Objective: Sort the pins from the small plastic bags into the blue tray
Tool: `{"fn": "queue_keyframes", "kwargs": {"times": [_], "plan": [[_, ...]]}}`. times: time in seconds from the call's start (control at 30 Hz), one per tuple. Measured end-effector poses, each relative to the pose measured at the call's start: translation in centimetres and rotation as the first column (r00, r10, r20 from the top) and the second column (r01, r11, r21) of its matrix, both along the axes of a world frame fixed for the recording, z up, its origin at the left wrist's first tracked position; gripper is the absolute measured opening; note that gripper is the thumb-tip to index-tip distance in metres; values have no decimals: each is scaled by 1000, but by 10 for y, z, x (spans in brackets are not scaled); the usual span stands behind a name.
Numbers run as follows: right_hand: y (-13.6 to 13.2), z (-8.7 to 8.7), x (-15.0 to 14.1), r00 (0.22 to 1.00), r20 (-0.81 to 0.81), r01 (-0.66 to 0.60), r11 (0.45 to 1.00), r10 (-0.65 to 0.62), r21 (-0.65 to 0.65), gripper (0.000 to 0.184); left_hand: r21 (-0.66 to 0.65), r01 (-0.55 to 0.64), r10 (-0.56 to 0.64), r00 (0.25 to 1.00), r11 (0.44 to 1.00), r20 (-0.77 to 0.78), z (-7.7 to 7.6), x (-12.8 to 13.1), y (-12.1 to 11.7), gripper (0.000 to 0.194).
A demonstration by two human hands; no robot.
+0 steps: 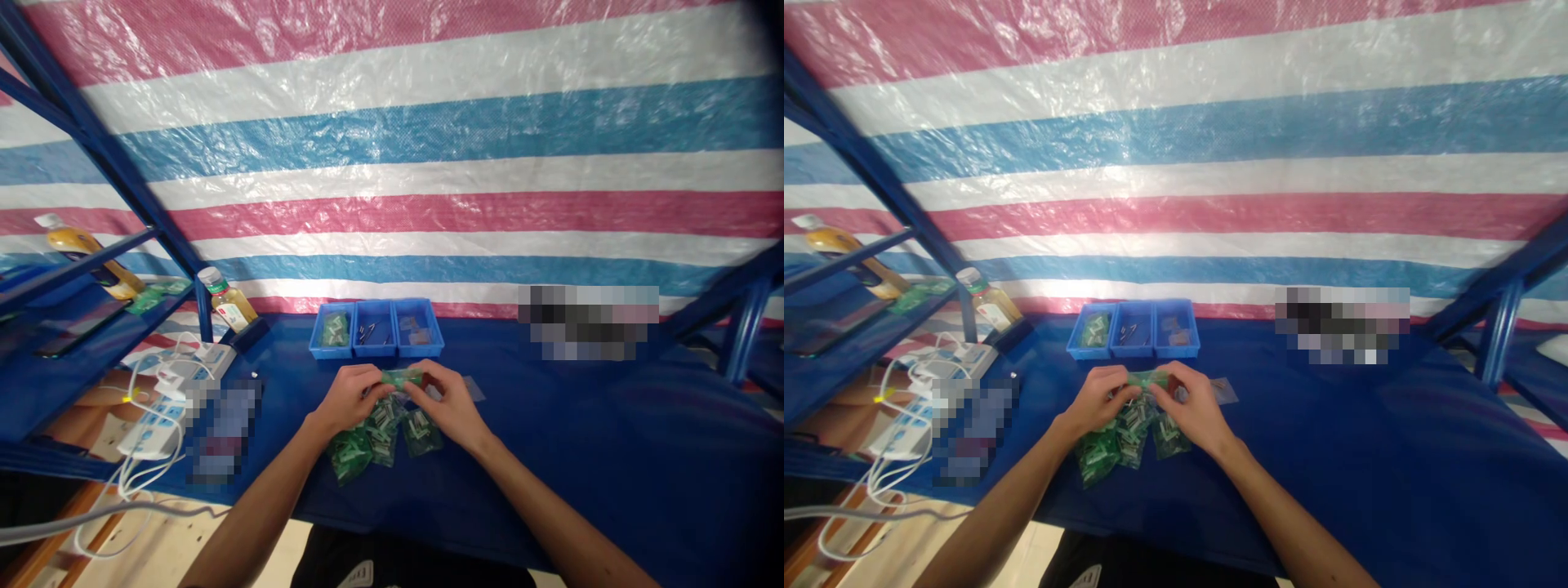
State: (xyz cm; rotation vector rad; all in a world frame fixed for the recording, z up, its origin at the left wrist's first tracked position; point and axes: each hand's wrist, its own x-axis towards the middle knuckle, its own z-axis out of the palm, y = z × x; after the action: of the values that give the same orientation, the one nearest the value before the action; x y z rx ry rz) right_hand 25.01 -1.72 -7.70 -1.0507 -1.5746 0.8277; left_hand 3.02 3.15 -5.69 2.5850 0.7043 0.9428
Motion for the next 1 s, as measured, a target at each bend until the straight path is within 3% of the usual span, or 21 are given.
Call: {"fn": "queue_keyframes", "kwargs": {"times": [0.13, 0.43, 0.57, 0.67, 0.77, 0.87, 0.9, 1.0], "plan": [[1, 0, -3, 995, 78, -65, 997, 61, 46, 22, -21, -24, 23, 999, 999, -31, 0, -6, 3, 33], [1, 0, -2, 995, 91, -52, 995, 44, 86, 26, -69, -29, 28, 1000, 997, -12, 1, -4, 3, 22], [2, 1, -1, 996, 88, -37, 996, 30, 83, 34, -67, -35, 37, 999, 997, 26, -7, -4, 4, 23], [4, -2, 1, 997, 82, 6, 998, -10, 57, 38, -46, -59, 63, 995, 997, 81, -14, -3, 4, 33], [6, -8, 2, 997, 51, 57, 998, -56, -12, 40, 24, -28, 25, 991, 999, 128, -15, -2, 5, 24], [9, -13, 0, 993, -105, 34, 989, -49, -141, 29, 93, -23, 7, 985, 995, 170, -10, -3, 6, 29], [9, -13, -1, 982, -183, 2, 984, -35, -178, 34, 113, -30, 11, 986, 993, 167, -8, -3, 6, 32], [9, -9, -3, 931, -364, -102, 968, 12, -228, 77, 176, -54, 30, 990, 983, 138, -4, -4, 6, 31]]}}
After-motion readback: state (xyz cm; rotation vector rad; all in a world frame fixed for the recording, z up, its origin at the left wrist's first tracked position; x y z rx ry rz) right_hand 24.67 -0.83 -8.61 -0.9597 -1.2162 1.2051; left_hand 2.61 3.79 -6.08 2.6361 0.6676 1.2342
